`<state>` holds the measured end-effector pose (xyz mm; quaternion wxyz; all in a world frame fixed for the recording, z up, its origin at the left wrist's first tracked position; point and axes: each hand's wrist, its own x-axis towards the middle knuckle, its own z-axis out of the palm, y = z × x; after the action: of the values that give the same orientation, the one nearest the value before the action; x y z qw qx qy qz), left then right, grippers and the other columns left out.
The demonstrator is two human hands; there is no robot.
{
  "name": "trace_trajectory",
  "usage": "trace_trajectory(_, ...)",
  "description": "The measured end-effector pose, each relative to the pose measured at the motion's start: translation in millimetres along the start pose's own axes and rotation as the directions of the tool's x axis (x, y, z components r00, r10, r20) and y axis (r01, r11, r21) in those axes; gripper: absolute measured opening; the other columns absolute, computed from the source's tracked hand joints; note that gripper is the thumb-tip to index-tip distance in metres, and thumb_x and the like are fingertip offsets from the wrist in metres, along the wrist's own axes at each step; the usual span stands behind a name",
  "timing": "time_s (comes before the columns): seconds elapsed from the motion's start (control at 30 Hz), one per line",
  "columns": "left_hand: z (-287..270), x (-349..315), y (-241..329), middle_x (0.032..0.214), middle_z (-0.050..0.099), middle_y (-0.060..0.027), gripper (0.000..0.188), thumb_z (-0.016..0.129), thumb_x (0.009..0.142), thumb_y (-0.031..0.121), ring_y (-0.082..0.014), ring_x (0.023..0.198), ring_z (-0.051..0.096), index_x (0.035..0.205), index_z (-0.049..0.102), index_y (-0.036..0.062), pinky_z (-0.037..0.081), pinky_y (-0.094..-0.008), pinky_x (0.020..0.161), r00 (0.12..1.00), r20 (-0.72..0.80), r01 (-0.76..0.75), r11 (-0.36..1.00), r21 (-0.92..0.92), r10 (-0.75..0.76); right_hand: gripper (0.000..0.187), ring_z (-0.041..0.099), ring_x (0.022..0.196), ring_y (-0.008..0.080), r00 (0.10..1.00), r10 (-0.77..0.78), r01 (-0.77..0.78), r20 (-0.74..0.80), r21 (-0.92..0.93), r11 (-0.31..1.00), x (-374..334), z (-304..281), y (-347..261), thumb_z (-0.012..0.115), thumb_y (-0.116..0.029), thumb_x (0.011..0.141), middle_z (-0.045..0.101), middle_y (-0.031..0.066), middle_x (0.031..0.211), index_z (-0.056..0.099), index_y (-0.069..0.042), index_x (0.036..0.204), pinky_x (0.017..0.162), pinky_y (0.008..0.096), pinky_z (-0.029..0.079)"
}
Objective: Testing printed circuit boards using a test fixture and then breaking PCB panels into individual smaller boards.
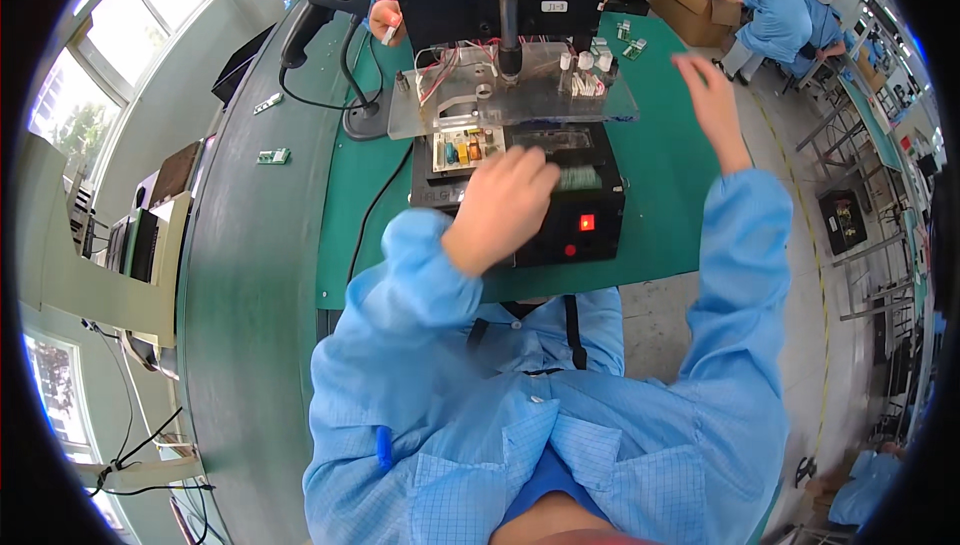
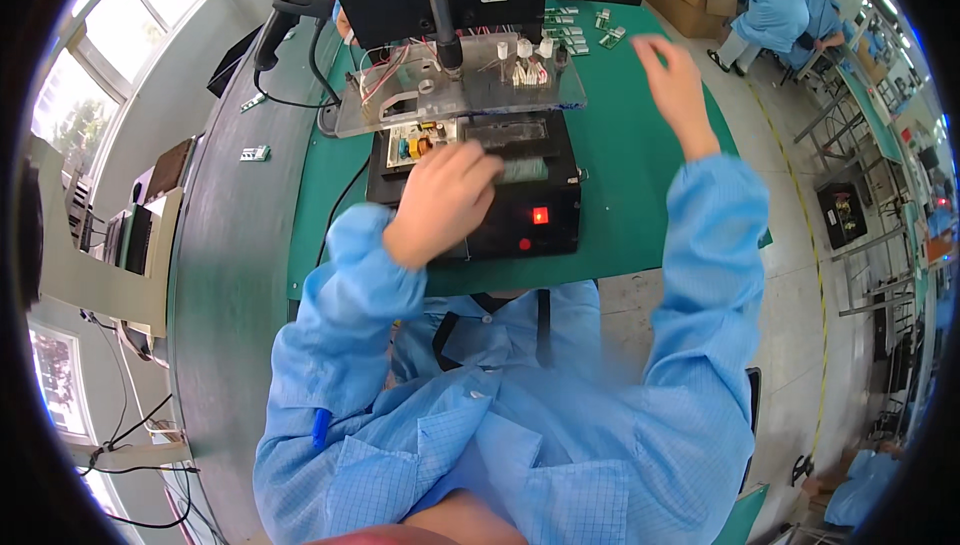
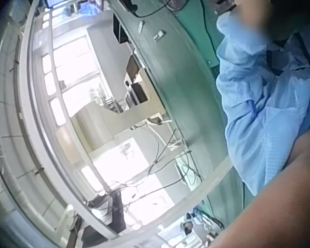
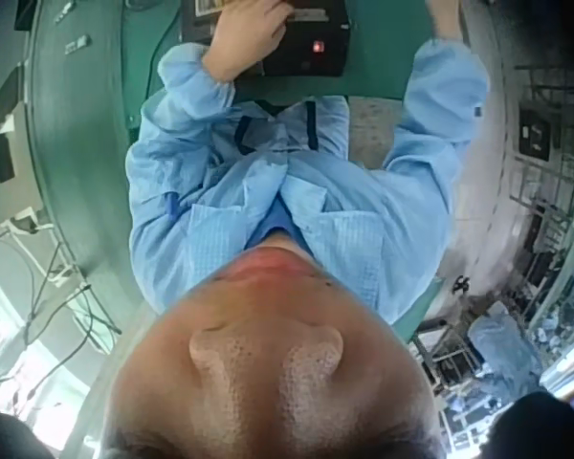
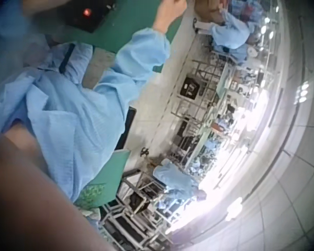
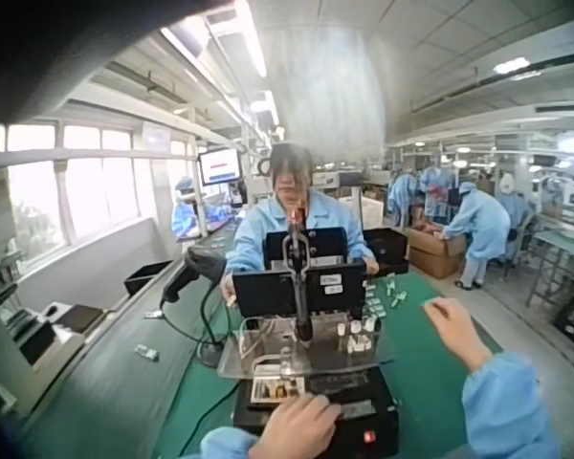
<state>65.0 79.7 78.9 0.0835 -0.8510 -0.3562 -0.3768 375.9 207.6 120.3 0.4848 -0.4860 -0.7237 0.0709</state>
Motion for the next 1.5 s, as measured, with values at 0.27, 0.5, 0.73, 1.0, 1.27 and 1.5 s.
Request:
trace_trajectory(0.27, -105.5, -41.6, -47.1, 0.082, 0.066, -0.0055, 0.013, 0.07, 0.081, 0.002, -0.02, 0.071, 0.062, 0.09, 0.061, 0.0068, 0.05, -0.0311, 0.067, 0.686, -0.421, 0.404, 0.792, -0.458, -0.594, 0.028, 0.063, 0.105, 0.0189, 0.931, 0.36, -0.363, -0.064, -0.031, 0.931, -132.5, -16.6, 51.1, 0.056, -0.022, 0.097, 0.068, 0.0112, 0.108, 0.063, 0.0, 0.113, 0.092, 0.0293, 0.045)
trace_trajectory(0.5, -71.8, -85.5, -186.0, 0.093, 0.063, -0.0059, 0.015, 0.063, 0.092, 0.016, -0.0177, 0.09, 0.06, 0.101, 0.059, 0.0039, 0.048, -0.0289, 0.079, 0.317, 0.287, 0.191, -0.236, -0.953, -0.904, 0.022, 0.065, 0.097, 0.0197, 0.878, 0.449, -0.44, -0.162, 0.091, 0.893, -207.2, -4.0, 53.2, 0.058, -0.018, 0.096, 0.07, 0.0103, 0.102, 0.066, -0.002, 0.109, 0.086, 0.0312, 0.048)
trace_trajectory(0.73, -45.2, 2.5, -228.9, 0.102, 0.061, -0.0114, 0.023, 0.06, 0.093, 0.01, -0.0236, 0.1, 0.062, 0.112, 0.057, -0.0033, 0.053, -0.0262, 0.082, 0.398, 0.233, 0.152, -0.187, -0.971, -0.887, 0.017, 0.063, 0.089, 0.0283, 0.912, 0.378, -0.4, -0.159, -0.148, 0.904, -201.4, 2.9, 42.5, 0.062, -0.019, 0.09, 0.068, 0.0127, 0.093, 0.069, -0.006, 0.1, 0.08, 0.0369, 0.049)
trace_trajectory(1.0, -15.2, 57.1, -282.6, 0.096, 0.067, -0.0134, 0.009, 0.057, 0.093, 0.004, -0.0228, 0.09, 0.068, 0.098, 0.059, -0.0036, 0.06, -0.0241, 0.075, 0.537, 0.192, -0.146, -0.315, -0.938, -0.822, 0.015, 0.064, 0.09, 0.0269, 0.932, 0.309, -0.354, -0.19, -0.289, 0.89, -207.0, 2.8, 32.8, 0.062, -0.018, 0.091, 0.068, 0.0121, 0.094, 0.069, -0.007, 0.097, 0.08, 0.0365, 0.049)
trace_trajectory(1.27, -13.9, 39.4, -283.4, 0.09, 0.066, -0.0065, 0.017, 0.062, 0.092, 0.014, -0.0149, 0.076, 0.063, 0.104, 0.063, 0.0026, 0.052, -0.0255, 0.069, 0.503, 0.231, 0.264, -0.107, -0.959, -0.833, 0.015, 0.064, 0.089, 0.0273, 0.918, 0.34, -0.387, -0.202, -0.281, 0.878, -205.3, 5.2, 22.1, 0.062, -0.018, 0.09, 0.068, 0.0122, 0.091, 0.069, -0.006, 0.095, 0.081, 0.0365, 0.049)
trace_trajectory(1.5, -127.6, -93.8, -214.4, 0.091, 0.06, -0.0002, 0.026, 0.063, 0.091, 0.018, -0.0106, 0.074, 0.053, 0.11, 0.061, 0.0015, 0.042, -0.0243, 0.069, 0.356, 0.366, 0.753, 0.032, -0.657, -0.86, 0.015, 0.064, 0.089, 0.0273, 0.924, 0.325, -0.372, -0.2, -0.283, 0.884, -197.6, 2.2, 24.0, 0.062, -0.018, 0.089, 0.069, 0.013, 0.092, 0.07, -0.006, 0.096, 0.08, 0.0363, 0.05)
